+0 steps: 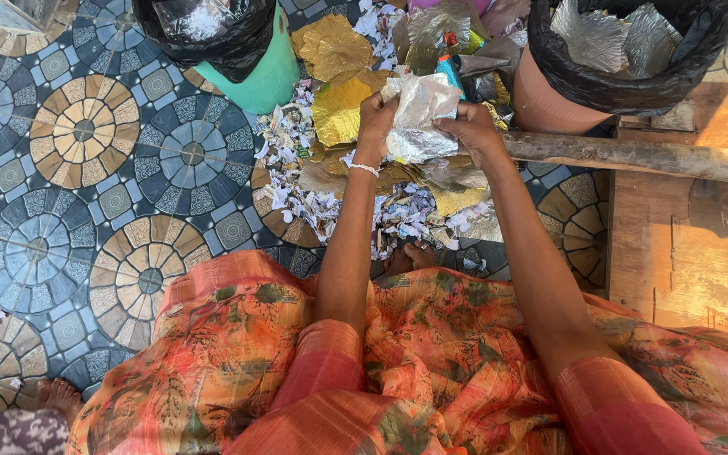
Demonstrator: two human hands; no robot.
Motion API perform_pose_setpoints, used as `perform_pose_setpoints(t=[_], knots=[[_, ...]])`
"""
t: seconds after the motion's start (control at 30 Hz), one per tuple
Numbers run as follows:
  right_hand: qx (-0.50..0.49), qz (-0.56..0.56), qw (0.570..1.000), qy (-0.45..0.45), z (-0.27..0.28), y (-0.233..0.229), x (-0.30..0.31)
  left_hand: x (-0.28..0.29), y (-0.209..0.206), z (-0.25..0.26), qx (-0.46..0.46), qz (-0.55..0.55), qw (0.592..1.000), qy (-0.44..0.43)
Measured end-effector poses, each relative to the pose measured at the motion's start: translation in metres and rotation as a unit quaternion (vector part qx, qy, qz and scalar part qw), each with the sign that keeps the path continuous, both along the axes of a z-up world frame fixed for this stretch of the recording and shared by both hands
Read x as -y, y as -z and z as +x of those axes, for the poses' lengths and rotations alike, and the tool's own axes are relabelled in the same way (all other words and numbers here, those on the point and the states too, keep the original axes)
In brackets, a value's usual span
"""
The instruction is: The person sits on the floor and sorts through a pile of gold and silver foil sheets and white paper scraps. They pick up individual foil sheets, separate them from the paper, and place them into nearby buckets.
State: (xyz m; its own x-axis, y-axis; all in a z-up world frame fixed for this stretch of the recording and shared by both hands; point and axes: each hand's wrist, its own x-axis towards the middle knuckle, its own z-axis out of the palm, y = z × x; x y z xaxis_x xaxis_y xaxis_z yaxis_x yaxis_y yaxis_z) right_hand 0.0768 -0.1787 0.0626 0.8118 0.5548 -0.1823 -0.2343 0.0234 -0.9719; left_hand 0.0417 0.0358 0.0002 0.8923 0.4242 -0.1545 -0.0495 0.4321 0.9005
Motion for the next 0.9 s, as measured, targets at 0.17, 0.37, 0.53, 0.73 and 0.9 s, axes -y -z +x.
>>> perform_pose_setpoints(t=[0.17,0.37,0.53,0.73,0.9], knots=[[-0.010,-0.053,0.999,0.003,-0.002,-0.006,0.004,-0.004,-0.011,-0.005,-0.016,-0.066,0.998,0.017],[0.063,-0.060,0.996,0.011,0.004,0.009,0.004,-0.005,-0.022,-0.011,-0.060,0.014,0.997,0.036],[0.092,-0.066,0.994,0.005,0.009,0.024,0.005,-0.001,-0.028,-0.016,0.023,0.052,0.996,0.068],[0.009,-0.129,0.990,0.053,0.006,0.001,0.009,-0.007,-0.034,-0.020,0.049,0.006,0.995,0.086],[-0.079,-0.002,0.997,0.002,-0.003,-0.022,0.010,-0.006,-0.037,-0.024,0.049,-0.003,0.990,0.129]])
